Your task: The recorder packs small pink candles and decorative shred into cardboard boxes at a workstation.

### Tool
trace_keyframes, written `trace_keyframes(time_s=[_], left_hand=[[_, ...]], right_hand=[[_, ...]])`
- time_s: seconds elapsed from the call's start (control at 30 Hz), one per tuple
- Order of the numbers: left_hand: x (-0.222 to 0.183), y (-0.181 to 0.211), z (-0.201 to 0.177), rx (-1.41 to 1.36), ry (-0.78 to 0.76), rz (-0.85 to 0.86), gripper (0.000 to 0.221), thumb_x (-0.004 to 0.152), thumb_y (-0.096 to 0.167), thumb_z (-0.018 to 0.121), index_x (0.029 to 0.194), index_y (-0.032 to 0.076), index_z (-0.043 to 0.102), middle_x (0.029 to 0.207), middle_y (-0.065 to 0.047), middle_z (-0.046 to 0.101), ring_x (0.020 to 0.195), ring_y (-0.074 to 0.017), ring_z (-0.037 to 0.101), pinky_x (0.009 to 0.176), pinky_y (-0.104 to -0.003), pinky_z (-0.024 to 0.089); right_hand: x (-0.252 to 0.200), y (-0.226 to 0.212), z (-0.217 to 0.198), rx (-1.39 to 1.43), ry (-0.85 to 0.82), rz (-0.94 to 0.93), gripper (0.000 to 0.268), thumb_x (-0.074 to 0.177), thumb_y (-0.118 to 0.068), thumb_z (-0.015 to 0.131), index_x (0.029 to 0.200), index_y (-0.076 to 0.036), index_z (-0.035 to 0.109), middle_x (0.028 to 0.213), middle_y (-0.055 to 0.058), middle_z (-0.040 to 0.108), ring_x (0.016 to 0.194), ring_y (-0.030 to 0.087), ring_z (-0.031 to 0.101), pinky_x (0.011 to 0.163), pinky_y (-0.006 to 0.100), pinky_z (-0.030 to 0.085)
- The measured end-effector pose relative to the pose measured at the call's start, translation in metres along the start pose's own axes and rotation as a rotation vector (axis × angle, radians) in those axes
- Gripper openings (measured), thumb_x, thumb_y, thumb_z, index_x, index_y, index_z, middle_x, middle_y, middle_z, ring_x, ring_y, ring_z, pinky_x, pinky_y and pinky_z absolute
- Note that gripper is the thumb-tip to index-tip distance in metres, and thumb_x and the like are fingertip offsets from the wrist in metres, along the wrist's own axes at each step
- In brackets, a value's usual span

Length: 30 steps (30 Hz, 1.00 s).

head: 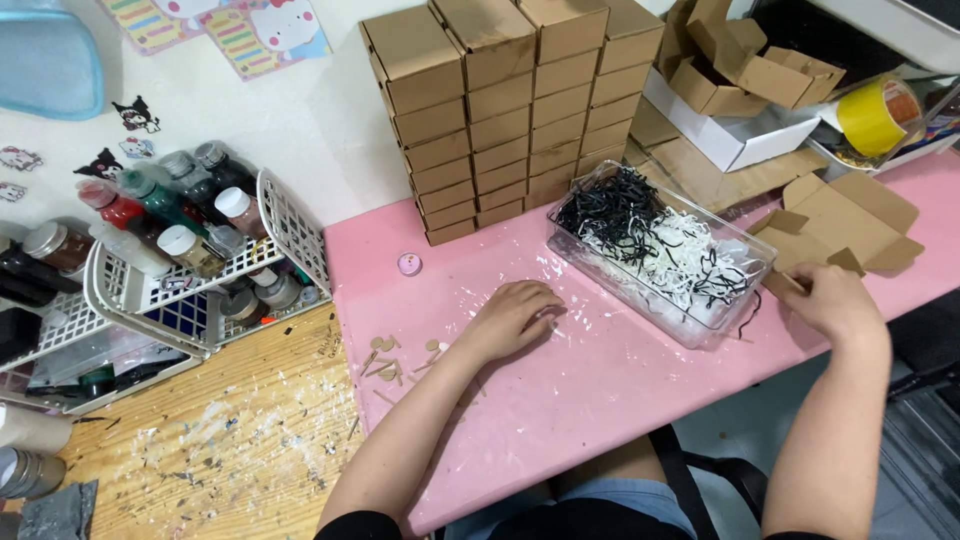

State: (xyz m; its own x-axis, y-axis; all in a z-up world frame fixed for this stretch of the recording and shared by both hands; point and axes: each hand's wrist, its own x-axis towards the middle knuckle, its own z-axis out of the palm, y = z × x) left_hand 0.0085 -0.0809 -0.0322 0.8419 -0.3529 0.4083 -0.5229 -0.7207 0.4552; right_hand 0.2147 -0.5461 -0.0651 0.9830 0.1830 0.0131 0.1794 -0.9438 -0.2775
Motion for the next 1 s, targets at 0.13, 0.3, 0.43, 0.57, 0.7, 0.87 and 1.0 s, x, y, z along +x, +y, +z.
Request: trace_keyframes(time_s=[0.13, 0.3, 0.43, 0.57, 0.7, 0.87, 1.0], left_hand=[[0.0, 0.012, 0.0, -0.031, -0.033, -0.007, 0.028, 0.095, 0.021, 0.062, 0.12, 0.012, 0.068, 0.122, -0.011, 0.068, 0.125, -0.0325, 0.058, 0.108, -0.046, 0.042], [0.002, 0.014, 0.003, -0.183, -0.066, -0.07, 0.027, 0.105, 0.027, 0.054, 0.122, 0.012, 0.067, 0.121, -0.009, 0.07, 0.121, -0.0289, 0.062, 0.106, -0.044, 0.045], [0.002, -0.003, 0.017, -0.414, -0.093, -0.307, 0.036, 0.109, 0.036, 0.043, 0.137, 0.017, 0.056, 0.126, -0.002, 0.07, 0.11, -0.0257, 0.065, 0.099, -0.041, 0.052], [0.006, 0.015, -0.01, -1.141, 0.226, -0.515, 0.055, 0.107, 0.046, 0.038, 0.153, 0.017, 0.036, 0.141, -0.004, 0.055, 0.118, -0.0226, 0.058, 0.088, -0.038, 0.052], [0.004, -0.014, -0.024, -1.129, 0.705, -0.665, 0.064, 0.098, 0.038, 0.052, 0.151, 0.014, 0.027, 0.145, -0.011, 0.043, 0.126, -0.0237, 0.048, 0.091, -0.042, 0.045], [-0.021, -0.075, -0.007, -0.357, 0.756, -0.582, 0.054, 0.1, 0.026, 0.061, 0.146, 0.01, 0.037, 0.144, -0.017, 0.045, 0.136, -0.0312, 0.046, 0.112, -0.05, 0.04], [-0.018, -0.048, -0.03, 0.023, 0.664, -0.544, 0.045, 0.097, 0.021, 0.064, 0.138, 0.009, 0.05, 0.139, -0.017, 0.051, 0.136, -0.0368, 0.045, 0.114, -0.051, 0.034]], right_hand=[[-0.042, -0.028, -0.013, -0.09, 0.257, 0.086, 0.034, 0.087, -0.022, 0.075, 0.119, -0.012, 0.079, 0.106, 0.022, 0.076, 0.096, 0.042, 0.07, 0.084, 0.052, 0.056], [-0.105, -0.097, -0.061, 0.129, 0.602, -0.154, 0.019, 0.103, -0.013, 0.071, 0.121, -0.006, 0.069, 0.108, 0.017, 0.071, 0.101, 0.036, 0.068, 0.092, 0.046, 0.054], [-0.119, -0.155, -0.052, 0.152, 0.606, -0.473, 0.019, 0.1, -0.003, 0.071, 0.118, -0.009, 0.072, 0.104, 0.01, 0.07, 0.101, 0.028, 0.066, 0.125, 0.048, 0.039], [-0.129, -0.218, -0.03, 0.272, 0.436, -0.764, 0.039, 0.075, 0.003, 0.069, 0.11, -0.013, 0.073, 0.104, 0.007, 0.072, 0.104, 0.026, 0.069, 0.126, 0.057, 0.027], [-0.137, -0.26, 0.002, 0.32, 0.166, -0.92, 0.038, 0.075, -0.003, 0.072, 0.112, -0.012, 0.073, 0.102, 0.006, 0.071, 0.105, 0.027, 0.066, 0.126, 0.055, 0.025], [-0.133, -0.281, 0.037, 0.272, 0.055, -0.963, 0.032, 0.081, -0.008, 0.069, 0.113, -0.011, 0.072, 0.101, 0.008, 0.071, 0.105, 0.029, 0.065, 0.121, 0.054, 0.031], [-0.134, -0.29, 0.04, 0.254, 0.024, -0.901, 0.032, 0.089, -0.011, 0.064, 0.12, -0.009, 0.071, 0.104, 0.01, 0.07, 0.106, 0.03, 0.064, 0.117, 0.05, 0.037]])
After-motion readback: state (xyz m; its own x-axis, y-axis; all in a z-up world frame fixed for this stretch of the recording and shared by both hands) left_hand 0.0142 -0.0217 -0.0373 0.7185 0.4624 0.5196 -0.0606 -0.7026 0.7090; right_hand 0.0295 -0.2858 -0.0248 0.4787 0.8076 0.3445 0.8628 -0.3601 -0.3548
